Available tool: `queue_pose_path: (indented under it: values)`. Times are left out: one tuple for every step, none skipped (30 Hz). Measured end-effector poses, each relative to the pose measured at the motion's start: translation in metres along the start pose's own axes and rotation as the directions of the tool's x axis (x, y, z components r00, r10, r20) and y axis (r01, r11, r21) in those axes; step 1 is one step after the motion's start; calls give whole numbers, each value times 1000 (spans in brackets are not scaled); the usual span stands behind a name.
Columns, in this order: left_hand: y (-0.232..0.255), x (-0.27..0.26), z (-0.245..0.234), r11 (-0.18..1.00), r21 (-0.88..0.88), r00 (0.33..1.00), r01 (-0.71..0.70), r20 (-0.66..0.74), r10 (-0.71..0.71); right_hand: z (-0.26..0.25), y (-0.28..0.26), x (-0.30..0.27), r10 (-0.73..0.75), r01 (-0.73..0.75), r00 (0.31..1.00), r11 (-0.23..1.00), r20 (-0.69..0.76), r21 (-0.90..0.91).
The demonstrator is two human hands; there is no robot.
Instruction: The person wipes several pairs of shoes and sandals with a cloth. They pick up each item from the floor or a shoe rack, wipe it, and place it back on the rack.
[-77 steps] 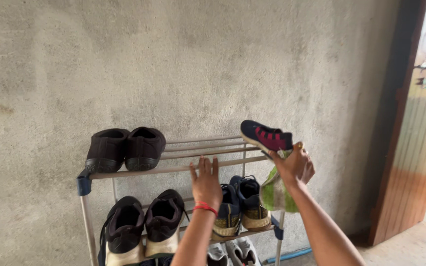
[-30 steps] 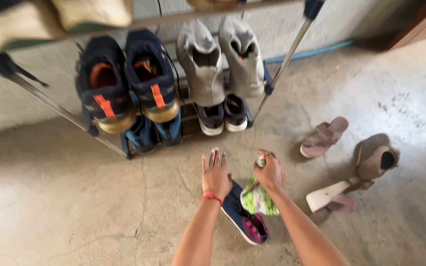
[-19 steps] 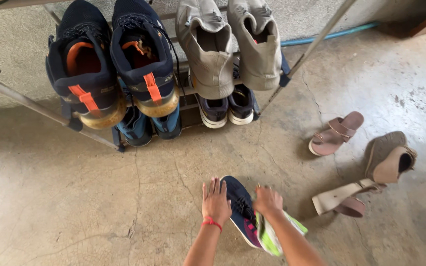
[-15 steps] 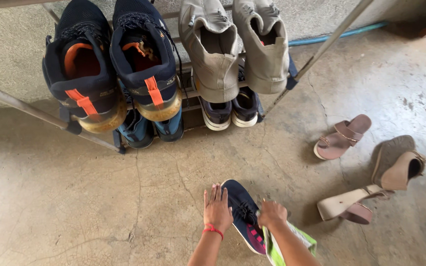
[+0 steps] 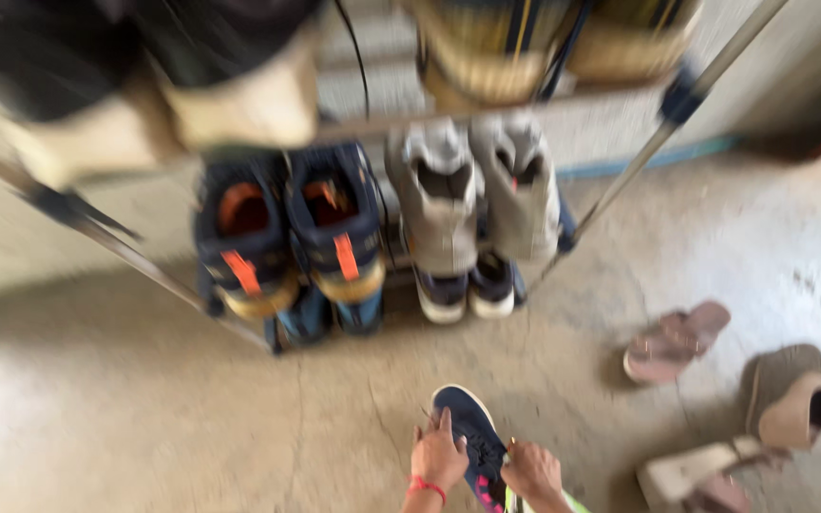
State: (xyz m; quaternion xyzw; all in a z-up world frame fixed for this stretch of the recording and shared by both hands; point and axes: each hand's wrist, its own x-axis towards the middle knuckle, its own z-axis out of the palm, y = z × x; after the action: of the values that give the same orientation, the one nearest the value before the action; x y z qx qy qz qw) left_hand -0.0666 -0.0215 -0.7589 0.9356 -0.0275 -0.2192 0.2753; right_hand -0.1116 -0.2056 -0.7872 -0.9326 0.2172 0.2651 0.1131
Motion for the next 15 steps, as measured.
queue_pose_path:
  values:
    - [9, -4, -12, 994, -70, 997, 80, 30, -78, -16, -7, -5, -2, 3, 1000, 999, -25, 32]
    - [17, -7, -23, 978, -140, 987, 158, 67, -149, -30, -14, -15, -3, 7, 999, 998, -49, 63]
    - [27, -11, -32, 975, -206, 990, 88, -89, -109, -45, -20, -26, 43, -38, 998, 994, -44, 104]
    - [36, -18, -40, 965, -260, 967, 7, -244, -73, -62, -27, -35, 78, -71, 996, 987, -47, 144]
    - [45, -22, -50, 866, -496, 980, 63, -133, -148, -80, -34, -42, 108, -97, 993, 979, -51, 181]
    - [54, -26, -62, 710, -692, 983, 130, -3, -183, -100, -40, -50, 117, -99, 991, 972, -72, 214]
    - [64, -32, -72, 511, -833, 975, 210, 139, -175, -118, -43, -60, 130, -104, 987, 964, -90, 246]
    - [76, -38, -82, 436, -881, 975, 182, 105, -195, -136, -46, -71, 138, -103, 985, 954, -105, 283]
    - [89, -48, -91, 357, -921, 973, 156, 80, -217, -152, -45, -85, 138, -94, 982, 947, -126, 308]
    - [100, -56, -103, 274, -953, 969, 125, 59, -238, -166, -45, -99, 139, -82, 979, 939, -150, 334]
    - [105, -64, -115, 268, -950, 982, 159, 124, -144, -178, -46, -113, 145, -73, 974, 930, -175, 361]
    - [109, -72, -126, 267, -944, 981, 195, 189, -50, -190, -48, -127, 150, -62, 968, 919, -201, 388]
    - [113, -84, -135, 272, -931, 965, 242, 261, 36, -198, -50, -143, 149, -39, 960, 909, -235, 415]
    - [118, -94, -142, 397, -899, 978, 185, 208, 15, -206, -51, -158, 146, -13, 951, 898, -271, 439]
    - [123, -106, -144, 512, -848, 987, 136, 158, -1, -215, -52, -171, 151, 5, 941, 889, -304, 459]
